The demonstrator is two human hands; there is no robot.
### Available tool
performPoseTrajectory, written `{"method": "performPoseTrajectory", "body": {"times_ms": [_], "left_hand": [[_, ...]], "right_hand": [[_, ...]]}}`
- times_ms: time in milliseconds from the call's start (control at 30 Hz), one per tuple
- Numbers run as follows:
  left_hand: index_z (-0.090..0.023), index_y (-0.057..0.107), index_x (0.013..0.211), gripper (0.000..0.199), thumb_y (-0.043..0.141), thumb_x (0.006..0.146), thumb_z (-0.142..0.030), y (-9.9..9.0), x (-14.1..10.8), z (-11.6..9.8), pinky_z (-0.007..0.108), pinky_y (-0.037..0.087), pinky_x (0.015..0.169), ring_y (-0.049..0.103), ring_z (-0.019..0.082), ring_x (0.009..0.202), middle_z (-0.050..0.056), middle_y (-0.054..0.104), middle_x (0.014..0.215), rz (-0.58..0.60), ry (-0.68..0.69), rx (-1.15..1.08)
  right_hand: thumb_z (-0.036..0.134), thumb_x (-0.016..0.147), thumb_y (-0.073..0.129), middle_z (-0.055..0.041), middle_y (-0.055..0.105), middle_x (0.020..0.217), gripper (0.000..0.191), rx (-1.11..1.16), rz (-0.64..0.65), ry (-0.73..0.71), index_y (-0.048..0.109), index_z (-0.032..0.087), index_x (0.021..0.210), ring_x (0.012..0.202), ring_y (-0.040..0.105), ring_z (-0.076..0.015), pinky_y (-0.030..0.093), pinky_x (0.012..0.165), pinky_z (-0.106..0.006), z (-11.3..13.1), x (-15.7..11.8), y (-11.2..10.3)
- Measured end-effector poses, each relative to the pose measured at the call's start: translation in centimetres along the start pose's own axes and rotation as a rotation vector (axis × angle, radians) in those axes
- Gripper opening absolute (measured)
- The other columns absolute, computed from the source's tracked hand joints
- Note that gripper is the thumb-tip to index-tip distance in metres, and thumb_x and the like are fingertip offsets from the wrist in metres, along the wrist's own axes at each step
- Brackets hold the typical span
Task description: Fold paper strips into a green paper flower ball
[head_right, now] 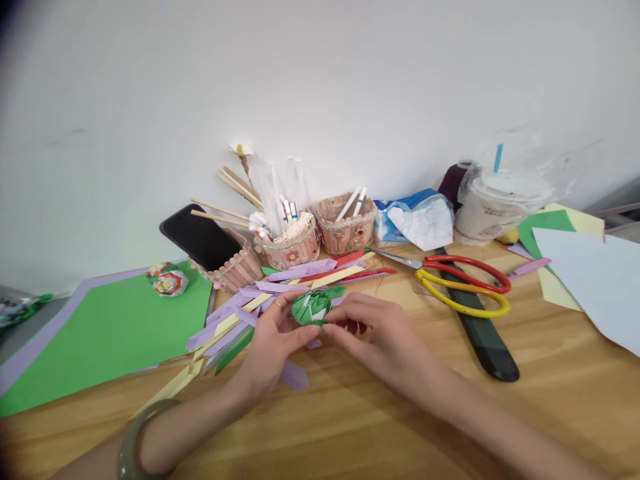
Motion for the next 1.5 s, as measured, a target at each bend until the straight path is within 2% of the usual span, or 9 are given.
{"method": "performPoseTrajectory", "body": {"times_ms": [100, 233, 500, 633, 867, 967, 1267, 1400, 1500], "left_hand": [[-0.019, 0.05, 0.098, 0.046, 0.074, 0.059, -0.017, 0.1, 0.0, -0.1, 0.03, 0.047, 0.074, 0.06, 0.017, 0.088, 0.003, 0.063, 0.097, 0.008, 0.013, 0.0], [-0.019, 0.05, 0.097, 0.047, 0.075, 0.058, -0.016, 0.2, 0.1, 0.1, 0.03, 0.046, 0.075, 0.059, 0.017, 0.089, 0.003, 0.063, 0.097, 0.031, 0.019, -0.016], [-0.019, 0.049, 0.092, 0.048, 0.077, 0.053, -0.013, 0.4, 0.2, 0.2, 0.03, 0.044, 0.077, 0.058, 0.016, 0.086, 0.001, 0.063, 0.091, 0.05, 0.029, -0.06], [-0.019, 0.05, 0.091, 0.048, 0.077, 0.052, -0.014, 0.5, 0.3, 0.0, 0.031, 0.044, 0.078, 0.058, 0.018, 0.089, 0.002, 0.063, 0.091, 0.06, 0.045, -0.051], [-0.018, 0.049, 0.09, 0.05, 0.078, 0.05, -0.014, 0.1, 0.5, 0.2, 0.029, 0.045, 0.071, 0.058, 0.015, 0.08, 0.001, 0.062, 0.086, 0.004, 0.007, -0.05], [-0.019, 0.05, 0.089, 0.049, 0.078, 0.05, -0.013, 0.2, 0.4, 0.1, 0.029, 0.045, 0.072, 0.058, 0.015, 0.081, 0.001, 0.063, 0.087, 0.007, 0.012, -0.041], [-0.02, 0.052, 0.09, 0.048, 0.079, 0.05, -0.014, 0.7, 0.2, -0.1, 0.032, 0.044, 0.079, 0.058, 0.019, 0.089, 0.002, 0.063, 0.092, 0.088, 0.043, -0.047], [-0.019, 0.053, 0.091, 0.049, 0.079, 0.05, -0.014, 0.8, 0.2, -0.2, 0.03, 0.045, 0.077, 0.057, 0.018, 0.089, 0.002, 0.062, 0.091, 0.109, 0.054, -0.065], [-0.019, 0.054, 0.098, 0.047, 0.076, 0.057, -0.02, 0.8, 0.0, -0.2, 0.027, 0.047, 0.068, 0.057, 0.017, 0.086, 0.003, 0.061, 0.093, 0.112, 0.027, -0.066]], "right_hand": [[0.029, 0.085, 0.05, -0.0034, 0.068, 0.076, 0.022, 0.138, 0.125, 0.116, 0.067, 0.018, 0.078, 0.072, 0.061, -0.0155, 0.048, 0.063, -0.026, -0.7, 0.4, 0.1], [0.028, 0.081, 0.055, -0.0023, 0.067, 0.072, 0.018, 0.154, 0.13, 0.176, 0.066, 0.017, 0.075, 0.067, 0.059, -0.0144, 0.045, 0.06, -0.024, -1.1, 0.4, 0.3], [0.02, 0.08, 0.053, -0.0022, 0.061, 0.066, 0.014, -0.017, 0.067, 0.079, 0.06, 0.017, 0.068, 0.058, 0.054, -0.0125, 0.043, 0.053, -0.022, 0.2, 0.5, 0.0], [0.018, 0.083, 0.05, -0.0029, 0.063, 0.069, 0.016, -0.041, 0.071, -0.007, 0.06, 0.018, 0.07, 0.062, 0.057, -0.0129, 0.045, 0.056, -0.022, 0.6, 0.4, -0.1], [0.014, 0.086, 0.043, -0.0069, 0.064, 0.079, 0.019, -0.133, 0.021, -0.15, 0.062, 0.017, 0.082, 0.072, 0.06, -0.0149, 0.049, 0.063, -0.025, 0.9, 0.0, -0.1], [0.014, 0.084, 0.048, -0.0058, 0.064, 0.075, 0.017, -0.105, 0.027, -0.129, 0.062, 0.017, 0.077, 0.069, 0.06, -0.0143, 0.048, 0.062, -0.024, 0.9, 0.0, -0.2], [0.022, 0.079, 0.059, -0.0015, 0.061, 0.068, 0.013, 0.08, 0.113, 0.081, 0.061, 0.017, 0.067, 0.062, 0.056, -0.0122, 0.044, 0.055, -0.022, -0.2, 0.3, -0.1], [0.022, 0.078, 0.06, -0.001, 0.061, 0.066, 0.014, 0.09, 0.104, 0.077, 0.061, 0.017, 0.065, 0.06, 0.056, -0.0118, 0.044, 0.054, -0.021, -0.1, 0.4, -0.2], [0.021, 0.078, 0.059, -0.0015, 0.063, 0.067, 0.012, 0.031, 0.052, 0.023, 0.062, 0.017, 0.068, 0.06, 0.058, -0.0122, 0.045, 0.054, -0.022, 0.4, 0.3, -0.6]]}}
Point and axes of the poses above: each hand's wrist, its own x-axis towards the middle knuckle, its own y-axis out of the palm, z = x × y, the point moved 7 cm from there along x, towards the middle knuckle
